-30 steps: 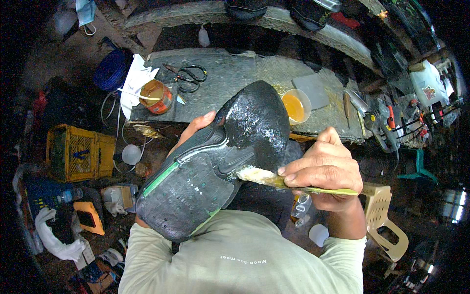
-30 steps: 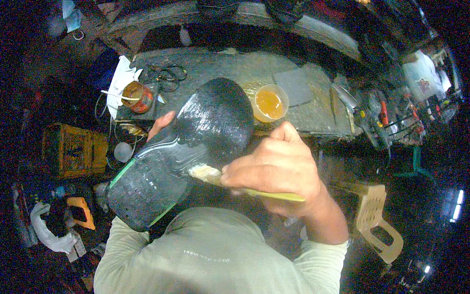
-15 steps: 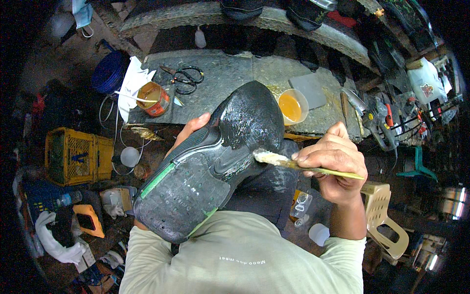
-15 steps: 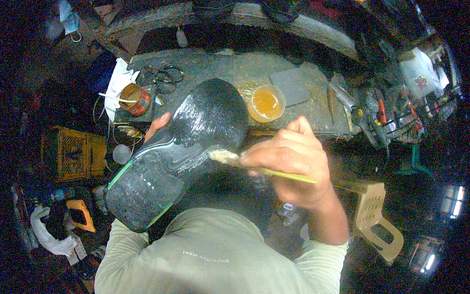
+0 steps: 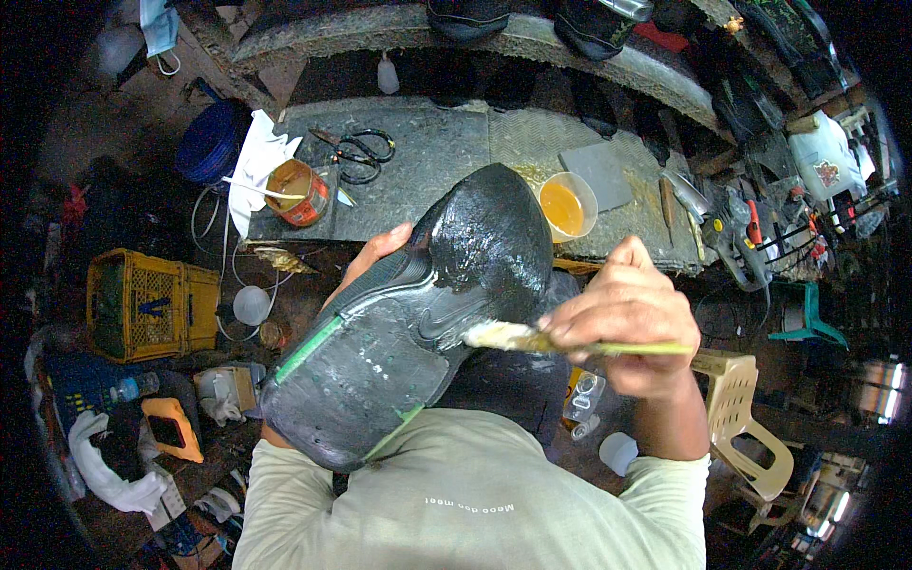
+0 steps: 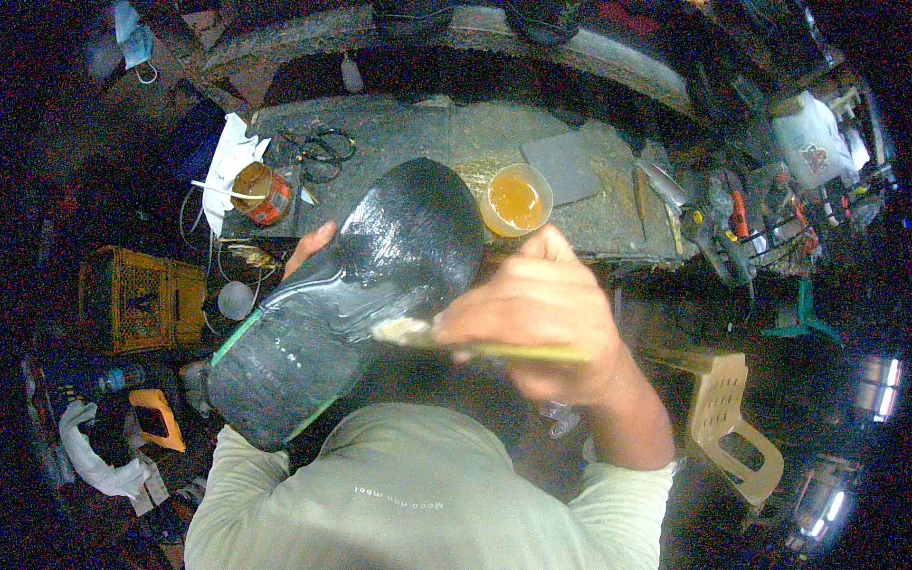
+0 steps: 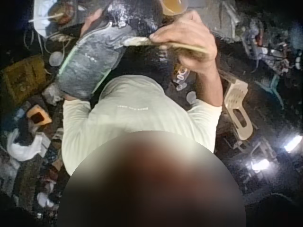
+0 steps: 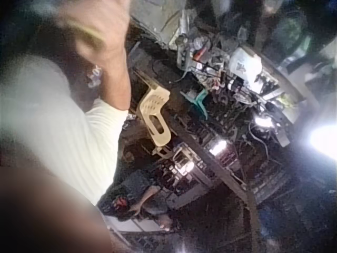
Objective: The person sits in a workshop and applies a white substance to a black shoe with green accents using a small brush. They repeatedly dip the brush into a container of liquid and coat the shoe's upper, heel, and sole areas. After finishing, the person places the shoe on a nearby shelf.
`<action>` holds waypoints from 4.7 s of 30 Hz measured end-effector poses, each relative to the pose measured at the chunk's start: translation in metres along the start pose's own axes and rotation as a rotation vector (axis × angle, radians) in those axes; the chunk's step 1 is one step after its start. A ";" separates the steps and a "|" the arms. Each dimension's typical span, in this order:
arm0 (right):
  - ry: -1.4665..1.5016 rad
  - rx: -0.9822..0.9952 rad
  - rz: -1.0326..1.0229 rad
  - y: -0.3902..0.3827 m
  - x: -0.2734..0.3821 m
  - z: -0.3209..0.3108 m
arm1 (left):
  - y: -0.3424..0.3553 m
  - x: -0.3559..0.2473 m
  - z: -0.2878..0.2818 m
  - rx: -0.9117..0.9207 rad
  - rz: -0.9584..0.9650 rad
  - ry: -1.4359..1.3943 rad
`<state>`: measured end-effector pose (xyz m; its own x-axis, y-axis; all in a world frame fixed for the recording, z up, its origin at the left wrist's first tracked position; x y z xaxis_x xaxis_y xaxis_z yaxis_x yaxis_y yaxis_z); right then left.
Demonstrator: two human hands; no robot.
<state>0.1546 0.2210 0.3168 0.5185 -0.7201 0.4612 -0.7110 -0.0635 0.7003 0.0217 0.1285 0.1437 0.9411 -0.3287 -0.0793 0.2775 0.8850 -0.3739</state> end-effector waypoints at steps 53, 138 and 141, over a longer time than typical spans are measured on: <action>-0.049 -0.418 0.229 -0.054 -0.018 -0.049 | -0.045 -0.036 -0.032 0.116 0.188 0.118; 0.030 -0.713 0.386 -0.022 -0.016 -0.012 | -0.073 -0.047 -0.006 0.524 1.207 0.957; 0.052 -0.715 0.395 -0.022 -0.016 -0.011 | -0.073 -0.044 0.001 0.508 1.276 0.981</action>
<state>0.1674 0.2413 0.2999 0.3271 -0.5632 0.7588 -0.3798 0.6569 0.6513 -0.0397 0.0785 0.1757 0.1854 0.7357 -0.6514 -0.2981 0.6738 0.6761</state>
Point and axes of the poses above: each hand's wrist, its own y-axis towards the middle knuckle, its own z-axis out of the palm, x = y × z, the point moved 9 cm from there along y, towards the middle knuckle, and after that the axes turned 14 degrees about -z, right-handed, at the moved point
